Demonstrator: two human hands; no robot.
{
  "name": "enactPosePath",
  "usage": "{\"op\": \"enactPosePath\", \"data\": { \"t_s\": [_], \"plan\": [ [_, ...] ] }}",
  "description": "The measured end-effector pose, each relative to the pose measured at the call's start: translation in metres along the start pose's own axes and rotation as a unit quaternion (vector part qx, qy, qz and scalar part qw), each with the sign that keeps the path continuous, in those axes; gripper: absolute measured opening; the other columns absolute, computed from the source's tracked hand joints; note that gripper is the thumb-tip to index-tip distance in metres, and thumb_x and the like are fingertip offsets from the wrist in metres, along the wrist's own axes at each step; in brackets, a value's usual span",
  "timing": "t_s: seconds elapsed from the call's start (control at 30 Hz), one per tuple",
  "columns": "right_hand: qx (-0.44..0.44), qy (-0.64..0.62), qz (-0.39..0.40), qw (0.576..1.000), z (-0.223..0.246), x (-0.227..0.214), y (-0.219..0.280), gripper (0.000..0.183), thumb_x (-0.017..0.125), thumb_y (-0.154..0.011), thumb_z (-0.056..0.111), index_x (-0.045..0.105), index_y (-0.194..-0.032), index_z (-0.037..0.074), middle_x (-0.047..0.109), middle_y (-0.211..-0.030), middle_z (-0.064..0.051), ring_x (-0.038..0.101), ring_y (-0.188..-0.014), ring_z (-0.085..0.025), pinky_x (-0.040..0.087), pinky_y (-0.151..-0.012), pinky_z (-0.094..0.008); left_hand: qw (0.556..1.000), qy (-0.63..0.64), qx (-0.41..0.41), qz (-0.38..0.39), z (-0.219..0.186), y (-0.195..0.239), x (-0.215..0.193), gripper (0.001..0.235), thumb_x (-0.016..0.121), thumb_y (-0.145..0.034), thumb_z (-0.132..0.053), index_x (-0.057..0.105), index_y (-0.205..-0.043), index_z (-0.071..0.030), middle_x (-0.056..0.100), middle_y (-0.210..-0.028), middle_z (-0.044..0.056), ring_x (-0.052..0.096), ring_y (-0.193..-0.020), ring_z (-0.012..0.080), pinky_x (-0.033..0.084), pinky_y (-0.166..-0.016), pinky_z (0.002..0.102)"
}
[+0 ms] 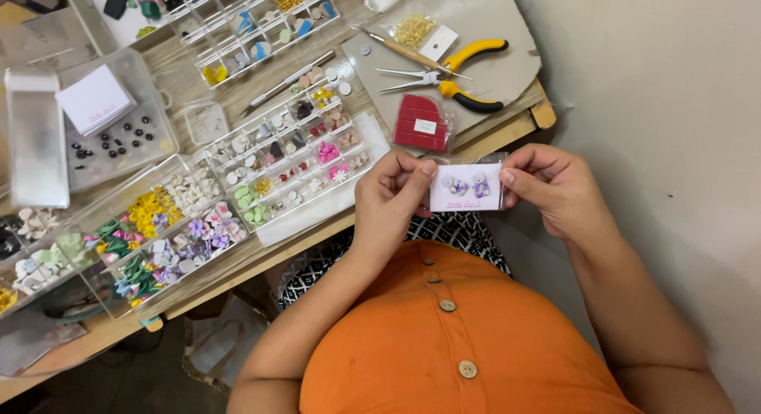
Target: The person assembles small decorative items onto white display cards, then places the cards into clear plastic bags. They use a pointed tool to adjust the items on the cards and handle the bags to seal them. The process is repeated for multiple units.
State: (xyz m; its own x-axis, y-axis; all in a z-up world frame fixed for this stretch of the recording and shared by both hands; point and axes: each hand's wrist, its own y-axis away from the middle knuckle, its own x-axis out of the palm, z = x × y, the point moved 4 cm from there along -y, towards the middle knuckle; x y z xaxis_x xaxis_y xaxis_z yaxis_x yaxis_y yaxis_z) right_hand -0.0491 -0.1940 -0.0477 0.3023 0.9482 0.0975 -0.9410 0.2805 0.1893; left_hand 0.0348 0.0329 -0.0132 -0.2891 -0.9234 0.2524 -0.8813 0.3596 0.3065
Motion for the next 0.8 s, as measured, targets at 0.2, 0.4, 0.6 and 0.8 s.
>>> {"op": "enactPosePath", "data": {
  "t_s": [0.2,0.4,0.6,0.8],
  "plan": [
    [0.01,0.0,0.021,1.0,0.002,0.029,-0.003,0.015,0.075,-0.092,0.006,0.07,-0.097,-0.007,0.067,-0.071,-0.015,0.069,-0.058,-0.018,0.062,-0.057,-0.029,0.999,0.027,0.026,-0.019,-0.013,0.017,-0.026,0.018,0.072,-0.095,-0.017,0.068,-0.09,0.0,0.065,-0.057,0.01,0.066,-0.054,0.011,0.061,-0.049,0.024],
    [0.001,-0.008,0.071,0.997,0.018,0.099,-0.009,0.014,0.076,-0.09,0.002,0.069,-0.096,-0.008,0.067,-0.069,-0.017,0.069,-0.055,-0.019,0.063,-0.055,-0.031,0.995,0.045,0.068,-0.064,-0.037,0.043,-0.084,0.018,0.072,-0.095,-0.018,0.068,-0.09,-0.001,0.064,-0.057,0.013,0.067,-0.053,0.0133,0.062,-0.049,0.026],
    [-0.019,0.017,0.196,0.98,0.052,0.229,-0.004,0.027,0.072,-0.089,0.001,0.07,-0.115,-0.006,0.064,-0.074,-0.012,0.07,-0.056,-0.016,0.063,-0.056,-0.028,0.976,0.055,0.145,-0.155,-0.048,0.087,-0.176,0.017,0.072,-0.095,-0.016,0.067,-0.096,0.0,0.065,-0.059,0.014,0.067,-0.051,0.0138,0.061,-0.049,0.026],
    [0.014,0.122,0.344,0.931,0.061,0.332,0.005,0.037,0.067,-0.095,0.009,0.064,-0.132,0.002,0.065,-0.081,-0.006,0.067,-0.065,-0.014,0.06,-0.064,-0.023,0.962,0.048,0.152,-0.223,-0.077,0.156,-0.24,0.03,0.063,-0.098,-0.027,0.059,-0.124,-0.011,0.076,-0.09,0.009,0.068,-0.075,0.0086,0.061,-0.051,0.022]
  ]
}}
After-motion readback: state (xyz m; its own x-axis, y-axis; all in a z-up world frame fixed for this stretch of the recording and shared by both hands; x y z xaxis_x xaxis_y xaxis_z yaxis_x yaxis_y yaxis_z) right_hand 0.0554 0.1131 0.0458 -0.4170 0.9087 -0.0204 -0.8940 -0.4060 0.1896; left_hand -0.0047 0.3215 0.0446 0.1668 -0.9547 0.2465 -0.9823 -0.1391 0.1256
